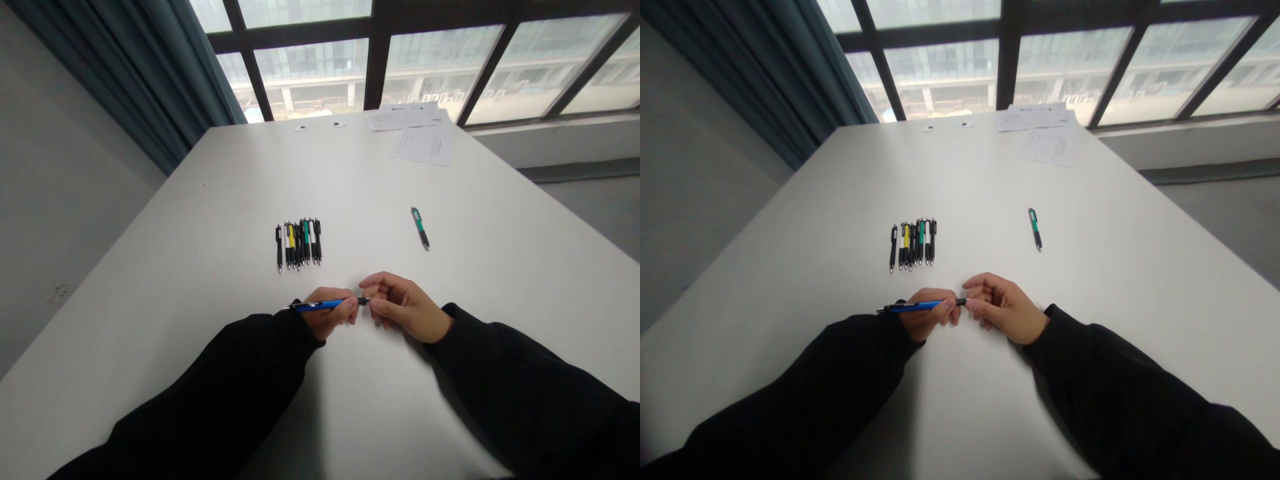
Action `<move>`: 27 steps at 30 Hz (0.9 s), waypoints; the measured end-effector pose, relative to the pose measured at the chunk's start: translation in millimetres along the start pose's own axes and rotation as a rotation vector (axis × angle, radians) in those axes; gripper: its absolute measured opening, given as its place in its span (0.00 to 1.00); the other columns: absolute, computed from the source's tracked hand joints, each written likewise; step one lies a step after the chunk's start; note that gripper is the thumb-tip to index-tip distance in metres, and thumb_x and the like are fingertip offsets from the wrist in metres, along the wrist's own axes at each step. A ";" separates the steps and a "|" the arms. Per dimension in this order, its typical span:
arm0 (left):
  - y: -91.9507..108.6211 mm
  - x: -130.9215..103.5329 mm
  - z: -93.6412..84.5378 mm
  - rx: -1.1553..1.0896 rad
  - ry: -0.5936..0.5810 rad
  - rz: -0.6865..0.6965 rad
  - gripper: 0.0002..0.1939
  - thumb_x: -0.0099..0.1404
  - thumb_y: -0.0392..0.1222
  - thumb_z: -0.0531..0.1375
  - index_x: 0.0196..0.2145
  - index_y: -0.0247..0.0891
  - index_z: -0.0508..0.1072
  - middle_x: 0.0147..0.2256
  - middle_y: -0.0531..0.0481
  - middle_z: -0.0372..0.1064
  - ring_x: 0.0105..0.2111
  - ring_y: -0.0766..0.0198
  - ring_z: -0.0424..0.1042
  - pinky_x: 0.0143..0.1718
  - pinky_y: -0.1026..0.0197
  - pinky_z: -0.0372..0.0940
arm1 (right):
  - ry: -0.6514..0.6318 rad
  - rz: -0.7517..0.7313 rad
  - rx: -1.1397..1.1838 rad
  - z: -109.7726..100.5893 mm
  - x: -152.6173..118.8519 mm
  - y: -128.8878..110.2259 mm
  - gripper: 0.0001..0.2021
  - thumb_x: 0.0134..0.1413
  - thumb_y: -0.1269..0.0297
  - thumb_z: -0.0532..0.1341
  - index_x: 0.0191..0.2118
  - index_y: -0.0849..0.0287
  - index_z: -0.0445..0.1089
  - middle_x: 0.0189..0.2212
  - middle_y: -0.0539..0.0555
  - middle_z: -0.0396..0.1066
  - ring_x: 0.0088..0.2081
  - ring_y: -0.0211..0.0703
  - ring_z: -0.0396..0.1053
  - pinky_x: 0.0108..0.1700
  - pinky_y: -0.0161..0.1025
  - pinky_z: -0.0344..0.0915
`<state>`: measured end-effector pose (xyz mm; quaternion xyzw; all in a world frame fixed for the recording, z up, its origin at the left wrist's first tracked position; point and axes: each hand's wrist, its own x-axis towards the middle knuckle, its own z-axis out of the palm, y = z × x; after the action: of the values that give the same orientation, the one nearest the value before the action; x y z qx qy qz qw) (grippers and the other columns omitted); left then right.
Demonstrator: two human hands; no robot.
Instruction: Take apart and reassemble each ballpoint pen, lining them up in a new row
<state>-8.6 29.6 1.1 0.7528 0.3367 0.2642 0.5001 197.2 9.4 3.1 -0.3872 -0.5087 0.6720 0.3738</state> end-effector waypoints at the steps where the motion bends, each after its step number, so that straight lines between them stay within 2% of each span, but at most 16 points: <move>1: -0.2 -0.2 0.0 -0.009 0.007 -0.007 0.27 0.69 0.54 0.47 0.22 0.34 0.71 0.21 0.48 0.68 0.20 0.69 0.62 0.24 0.65 0.57 | -0.015 0.017 -0.028 -0.5 0.0 0.4 0.15 0.53 0.52 0.65 0.39 0.60 0.70 0.25 0.50 0.69 0.22 0.33 0.64 0.21 0.31 0.62; 4: -0.2 -0.2 0.4 -0.029 0.019 -0.022 0.26 0.69 0.53 0.48 0.24 0.33 0.73 0.21 0.49 0.68 0.19 0.70 0.61 0.23 0.65 0.56 | -0.018 0.031 -0.094 -1.7 0.3 2.9 0.16 0.57 0.52 0.62 0.32 0.62 0.71 0.22 0.50 0.68 0.21 0.32 0.63 0.21 0.30 0.62; 8: 1.4 0.7 0.1 -0.100 0.025 -0.072 0.25 0.68 0.53 0.49 0.25 0.32 0.74 0.21 0.48 0.69 0.20 0.70 0.61 0.23 0.66 0.56 | 0.025 -0.017 -0.053 -0.7 0.9 3.7 0.13 0.50 0.57 0.68 0.37 0.60 0.70 0.20 0.46 0.66 0.20 0.32 0.61 0.19 0.30 0.61; 11: 1.2 0.7 -0.6 -0.171 0.040 -0.114 0.25 0.68 0.54 0.50 0.24 0.32 0.74 0.20 0.49 0.69 0.19 0.70 0.60 0.22 0.66 0.56 | 0.035 -0.030 -0.024 0.0 1.2 2.0 0.16 0.49 0.59 0.69 0.41 0.59 0.69 0.20 0.45 0.65 0.19 0.31 0.60 0.19 0.30 0.61; 13: -0.3 0.1 -1.1 -0.194 0.052 -0.124 0.25 0.68 0.54 0.50 0.25 0.32 0.74 0.20 0.49 0.68 0.19 0.70 0.59 0.22 0.66 0.56 | 0.020 -0.018 -0.022 -1.0 1.3 1.7 0.16 0.52 0.56 0.67 0.43 0.59 0.69 0.23 0.47 0.67 0.20 0.32 0.62 0.20 0.30 0.62; 17: -4.5 -1.0 -1.8 -0.175 0.046 -0.115 0.25 0.69 0.53 0.50 0.26 0.32 0.75 0.19 0.51 0.65 0.19 0.71 0.59 0.23 0.66 0.56 | -0.015 0.017 -0.108 -4.4 2.0 4.1 0.16 0.59 0.53 0.60 0.34 0.62 0.71 0.21 0.50 0.69 0.19 0.31 0.62 0.21 0.31 0.61; 22: -4.3 -0.3 -2.7 -0.142 0.019 -0.102 0.26 0.70 0.53 0.50 0.27 0.31 0.75 0.19 0.51 0.65 0.19 0.71 0.60 0.23 0.67 0.56 | 0.037 -0.010 -0.044 -4.0 2.5 6.5 0.14 0.50 0.58 0.68 0.38 0.61 0.71 0.18 0.46 0.65 0.19 0.32 0.62 0.19 0.29 0.61; 25: -1.5 0.5 -3.2 -0.145 0.019 -0.091 0.26 0.69 0.53 0.50 0.27 0.31 0.75 0.20 0.50 0.67 0.19 0.71 0.60 0.23 0.67 0.56 | 0.041 -0.041 -0.010 -2.9 2.5 5.5 0.13 0.49 0.60 0.69 0.37 0.61 0.70 0.18 0.44 0.64 0.18 0.31 0.61 0.19 0.28 0.60; 27: 0.1 0.7 -3.6 -0.145 0.021 -0.080 0.25 0.69 0.52 0.50 0.27 0.30 0.75 0.20 0.49 0.68 0.19 0.71 0.60 0.23 0.67 0.56 | 0.035 -0.046 -0.014 -2.8 2.5 4.3 0.14 0.50 0.60 0.69 0.40 0.60 0.70 0.18 0.45 0.64 0.18 0.31 0.61 0.19 0.29 0.61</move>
<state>-10.8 32.2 2.5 0.6978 0.3517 0.2757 0.5598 198.2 11.9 -2.0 -0.3898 -0.5157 0.6526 0.3953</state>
